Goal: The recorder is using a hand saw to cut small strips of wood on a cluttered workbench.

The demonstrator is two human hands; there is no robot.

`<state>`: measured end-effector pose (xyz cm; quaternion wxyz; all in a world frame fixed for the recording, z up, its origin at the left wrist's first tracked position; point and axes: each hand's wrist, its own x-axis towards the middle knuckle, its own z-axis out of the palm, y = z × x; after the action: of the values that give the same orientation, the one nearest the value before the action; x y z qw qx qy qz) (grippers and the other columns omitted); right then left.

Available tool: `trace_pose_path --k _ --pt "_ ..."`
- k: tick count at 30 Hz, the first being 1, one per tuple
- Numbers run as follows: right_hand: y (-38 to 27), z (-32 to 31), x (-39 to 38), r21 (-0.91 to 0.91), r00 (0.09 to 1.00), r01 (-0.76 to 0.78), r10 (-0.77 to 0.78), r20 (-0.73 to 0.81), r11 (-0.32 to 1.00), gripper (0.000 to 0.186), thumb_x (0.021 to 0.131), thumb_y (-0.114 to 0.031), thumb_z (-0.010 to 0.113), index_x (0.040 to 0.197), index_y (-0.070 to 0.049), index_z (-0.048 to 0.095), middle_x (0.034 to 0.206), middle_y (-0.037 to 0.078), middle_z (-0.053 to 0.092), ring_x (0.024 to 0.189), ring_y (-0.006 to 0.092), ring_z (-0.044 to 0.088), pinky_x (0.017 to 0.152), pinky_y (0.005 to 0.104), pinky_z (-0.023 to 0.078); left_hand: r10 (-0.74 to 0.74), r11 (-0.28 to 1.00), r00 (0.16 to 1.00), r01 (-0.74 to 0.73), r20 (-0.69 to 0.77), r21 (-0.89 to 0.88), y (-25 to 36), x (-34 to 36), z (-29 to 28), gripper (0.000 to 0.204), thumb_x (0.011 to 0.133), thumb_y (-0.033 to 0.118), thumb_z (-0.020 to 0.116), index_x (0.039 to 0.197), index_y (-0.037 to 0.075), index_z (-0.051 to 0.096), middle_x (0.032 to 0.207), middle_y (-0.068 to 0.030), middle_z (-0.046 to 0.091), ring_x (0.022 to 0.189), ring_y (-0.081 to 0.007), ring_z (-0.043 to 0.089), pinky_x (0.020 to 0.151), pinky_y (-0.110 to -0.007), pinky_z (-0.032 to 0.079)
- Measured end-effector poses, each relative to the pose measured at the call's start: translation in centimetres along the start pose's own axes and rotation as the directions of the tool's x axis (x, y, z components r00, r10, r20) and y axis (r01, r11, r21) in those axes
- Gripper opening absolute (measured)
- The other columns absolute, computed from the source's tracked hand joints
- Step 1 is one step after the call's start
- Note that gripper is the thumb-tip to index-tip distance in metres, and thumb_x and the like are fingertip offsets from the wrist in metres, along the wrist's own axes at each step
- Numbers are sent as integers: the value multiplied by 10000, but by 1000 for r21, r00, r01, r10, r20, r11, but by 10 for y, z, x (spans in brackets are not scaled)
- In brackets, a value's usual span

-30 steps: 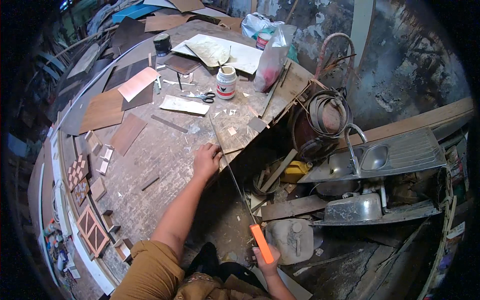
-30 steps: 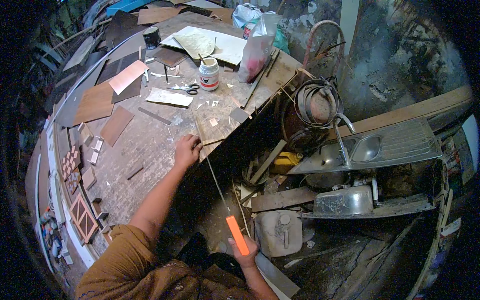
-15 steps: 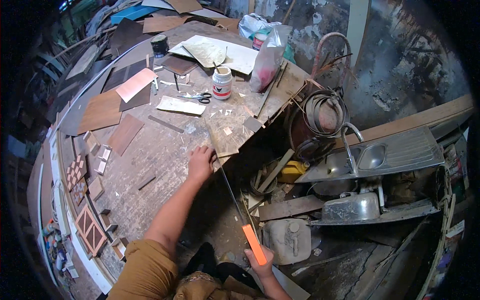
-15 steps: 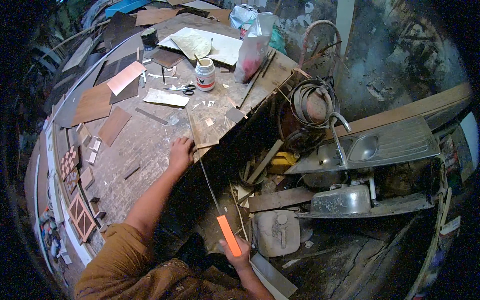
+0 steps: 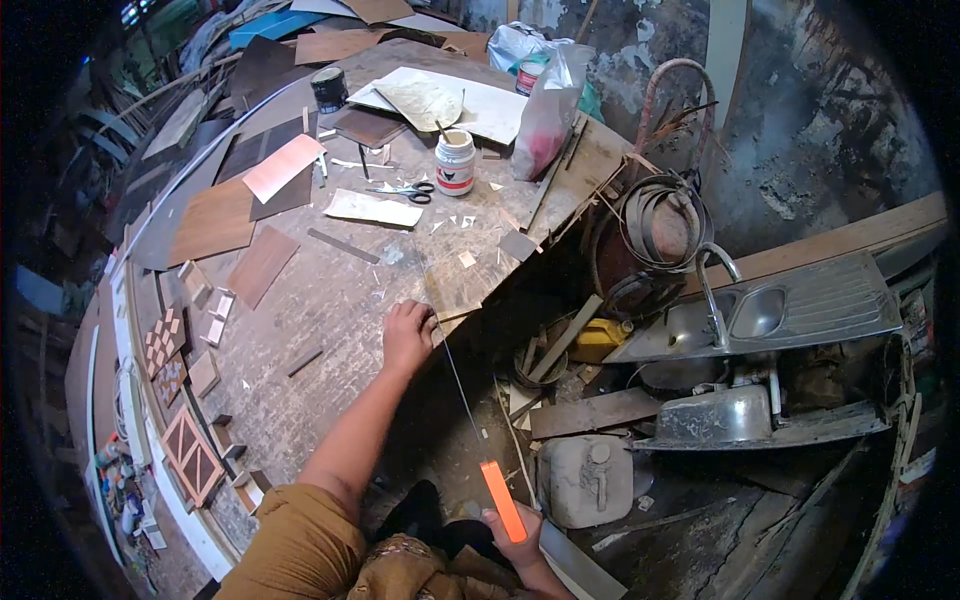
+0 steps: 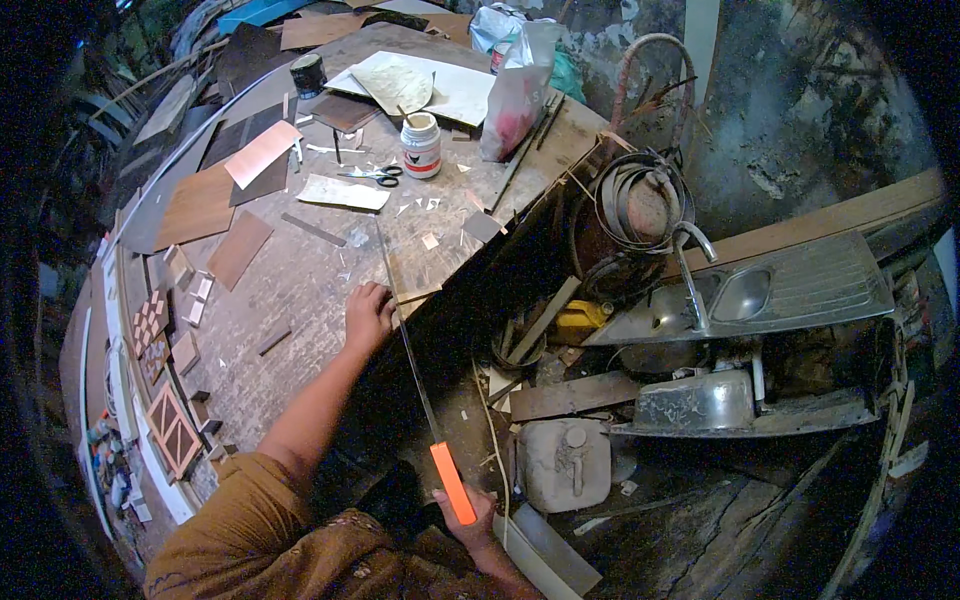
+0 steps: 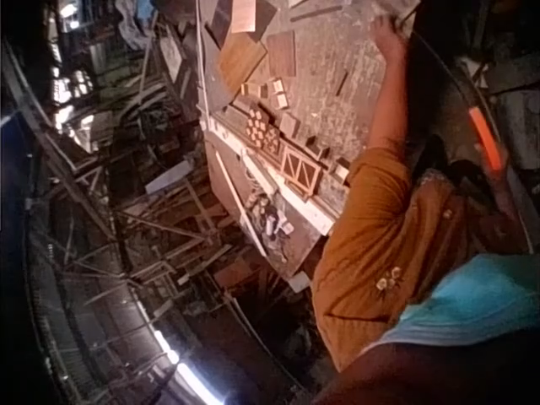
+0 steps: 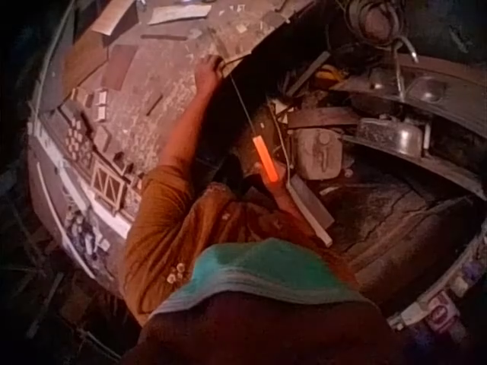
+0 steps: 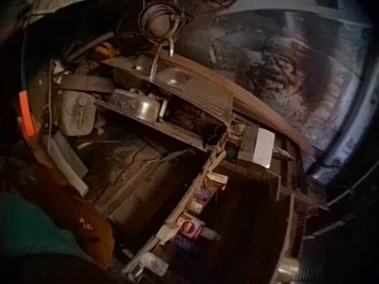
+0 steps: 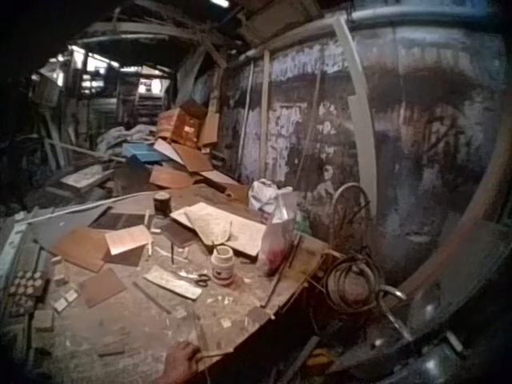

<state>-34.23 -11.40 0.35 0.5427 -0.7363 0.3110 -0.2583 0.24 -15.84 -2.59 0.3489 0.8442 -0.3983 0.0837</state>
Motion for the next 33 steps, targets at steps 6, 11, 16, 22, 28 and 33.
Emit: trace_pose_path --k 6,11,16,22,28,33 --pt "9 -21 -39 -105 999 -32 36 40 994 191 777 -154 695 754 9 598 601 106 563 527 244 581 495 343 436 -2 999 1000 3 -28 33 -4 -3 -6 119 731 117 663 835 78 621 874 -77 576 883 -302 530 750 -422 405" --pt "-7 10 25 -69 995 103 -103 0 992 206 786 -162 717 717 -1 608 566 104 550 489 203 542 467 343 422 83 996 996 -83 4 -12 0 -9 -1 142 721 139 669 845 81 632 870 -86 579 897 -306 534 768 -419 412" --pt "3 26 60 7 993 116 -115 -6 993 236 807 -169 716 708 5 591 549 109 534 473 221 531 457 336 413 -39 999 999 39 -2 -22 0 -4 -2 131 708 95 656 836 72 640 845 -91 579 865 -303 538 755 -418 418" --pt "4 4 11 -137 998 40 -34 46 990 190 791 -144 710 769 16 610 581 131 557 489 278 551 457 368 429 -40 998 998 38 -39 -54 -5 -2 1 102 718 85 646 818 66 637 855 -94 583 859 -306 540 737 -411 420" --pt "8 -4 18 -268 989 140 -125 74 953 212 808 -190 695 734 -13 604 574 139 539 497 304 547 460 379 421 5 998 998 -9 -58 -69 -9 3 -3 117 733 103 658 838 59 629 861 -103 581 859 -326 533 733 -426 427" --pt "-10 -3 18 -135 998 41 -35 46 990 197 809 -194 697 759 -16 629 607 138 566 514 281 564 492 365 439 60 996 998 -58 22 -69 -18 7 -3 117 714 119 674 812 69 636 846 -96 578 854 -319 526 748 -419 420"
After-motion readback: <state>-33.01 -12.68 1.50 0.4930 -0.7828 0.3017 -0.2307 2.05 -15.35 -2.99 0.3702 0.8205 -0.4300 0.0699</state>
